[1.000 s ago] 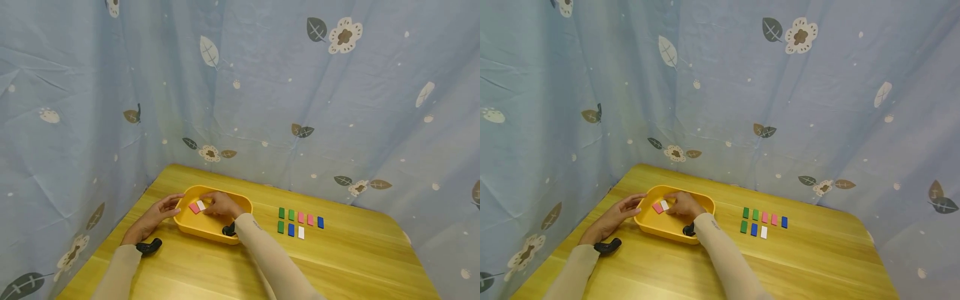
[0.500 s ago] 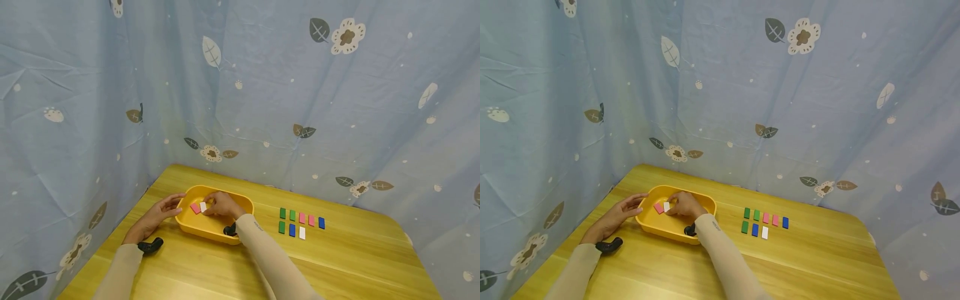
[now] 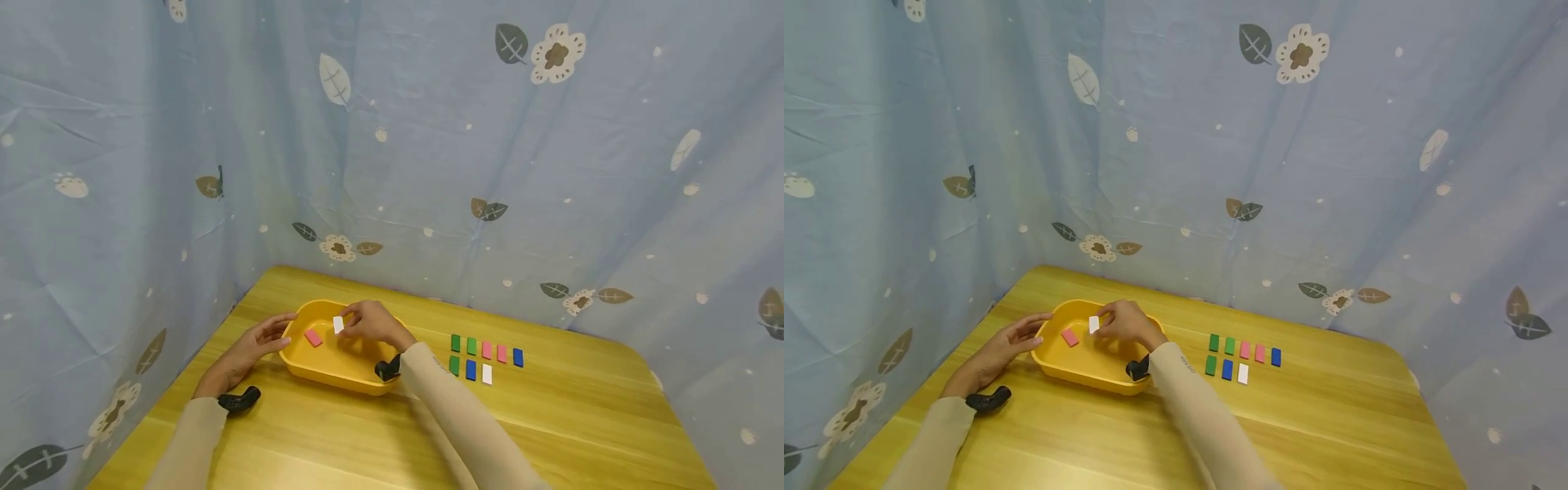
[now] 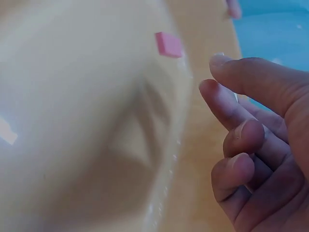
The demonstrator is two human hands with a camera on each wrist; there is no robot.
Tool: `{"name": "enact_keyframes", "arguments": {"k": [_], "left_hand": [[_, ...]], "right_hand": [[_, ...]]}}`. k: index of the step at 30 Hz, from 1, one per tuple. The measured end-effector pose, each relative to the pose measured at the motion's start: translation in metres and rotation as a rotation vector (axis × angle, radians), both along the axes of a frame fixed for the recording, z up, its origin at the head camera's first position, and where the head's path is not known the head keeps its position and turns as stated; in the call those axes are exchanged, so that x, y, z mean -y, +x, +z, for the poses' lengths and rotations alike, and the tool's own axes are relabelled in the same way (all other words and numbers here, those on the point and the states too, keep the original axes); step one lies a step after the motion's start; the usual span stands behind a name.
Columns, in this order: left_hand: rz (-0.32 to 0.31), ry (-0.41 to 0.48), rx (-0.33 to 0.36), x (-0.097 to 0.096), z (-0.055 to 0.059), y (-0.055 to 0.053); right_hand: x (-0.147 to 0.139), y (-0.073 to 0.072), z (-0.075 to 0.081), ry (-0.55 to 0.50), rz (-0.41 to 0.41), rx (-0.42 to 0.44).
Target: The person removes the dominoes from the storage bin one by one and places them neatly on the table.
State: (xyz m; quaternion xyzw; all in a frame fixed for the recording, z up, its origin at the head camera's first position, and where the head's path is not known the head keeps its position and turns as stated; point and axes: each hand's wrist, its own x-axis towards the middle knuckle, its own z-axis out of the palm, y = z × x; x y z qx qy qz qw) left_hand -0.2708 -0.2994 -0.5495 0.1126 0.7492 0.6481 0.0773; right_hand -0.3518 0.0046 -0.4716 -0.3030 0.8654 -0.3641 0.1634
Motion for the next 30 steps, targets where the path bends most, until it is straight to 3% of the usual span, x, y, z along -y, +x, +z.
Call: {"name": "enact_keyframes", "arguments": {"k": [13, 30], "left_hand": [[-0.004, 0.005, -0.018, 0.0, 0.0, 0.003], [-0.016, -0.021, -0.029, -0.001, 0.0, 0.004]], "right_hand": [[-0.06, 0.01, 0.013, -0.068, 0.003, -0.048], [-0.15, 0.024, 0.022, -0.108, -0.122, -0.077]]}}
